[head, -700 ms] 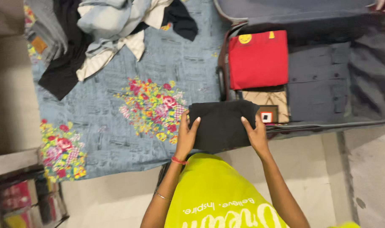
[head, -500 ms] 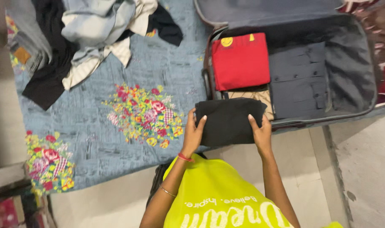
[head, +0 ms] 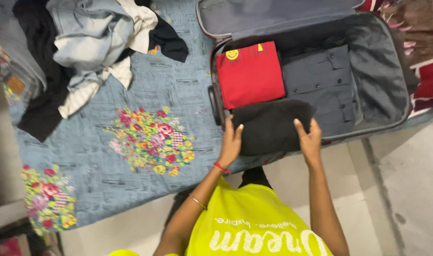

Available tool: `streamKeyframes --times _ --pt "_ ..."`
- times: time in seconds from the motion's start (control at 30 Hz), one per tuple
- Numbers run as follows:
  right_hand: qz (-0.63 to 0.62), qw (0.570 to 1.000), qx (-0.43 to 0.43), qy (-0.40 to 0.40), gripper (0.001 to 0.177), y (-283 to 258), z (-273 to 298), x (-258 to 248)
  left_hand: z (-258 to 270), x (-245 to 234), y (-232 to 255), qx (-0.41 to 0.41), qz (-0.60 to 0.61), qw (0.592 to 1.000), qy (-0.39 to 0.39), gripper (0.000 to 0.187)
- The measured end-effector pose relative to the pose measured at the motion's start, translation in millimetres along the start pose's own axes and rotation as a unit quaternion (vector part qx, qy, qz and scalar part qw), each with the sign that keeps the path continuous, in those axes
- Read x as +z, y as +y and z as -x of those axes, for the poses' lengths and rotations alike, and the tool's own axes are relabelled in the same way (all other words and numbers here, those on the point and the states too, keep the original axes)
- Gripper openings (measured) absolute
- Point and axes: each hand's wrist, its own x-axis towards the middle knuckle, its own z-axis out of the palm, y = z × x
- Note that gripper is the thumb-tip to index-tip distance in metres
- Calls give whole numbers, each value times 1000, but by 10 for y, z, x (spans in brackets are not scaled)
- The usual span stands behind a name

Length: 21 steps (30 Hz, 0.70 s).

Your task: The person folds black trousers and a pair of light blue jeans on a bed before placing them into an open suitcase.

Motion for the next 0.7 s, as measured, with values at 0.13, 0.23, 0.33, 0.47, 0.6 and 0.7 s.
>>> streamKeyframes --times 0.13,0.23,0.33,0.47,0.6,0.7 --pt "40 997 40 -48 37 468 -380 -29 -100 159 -148 -13 -84 995 60 54" --pt "-8 990 50 -134 44 851 -661 -17 -161 287 -61 -67 -114 987 90 50" --pt "27 984 30 -172 48 1238 -803 -33 -197 475 -1 -85 -172 973 127 43" --pt "63 974 95 -197 50 1710 -1008 -39 -329 586 -241 -103 -350 923 122 48" --pt "256 937 93 -218 69 1784 -1088 -23 -362 776 -407 -147 -481 851 154 53" --pt "368 909 -39 -191 84 1370 -936 -61 -198 1026 -269 -43 -578 776 247 67"
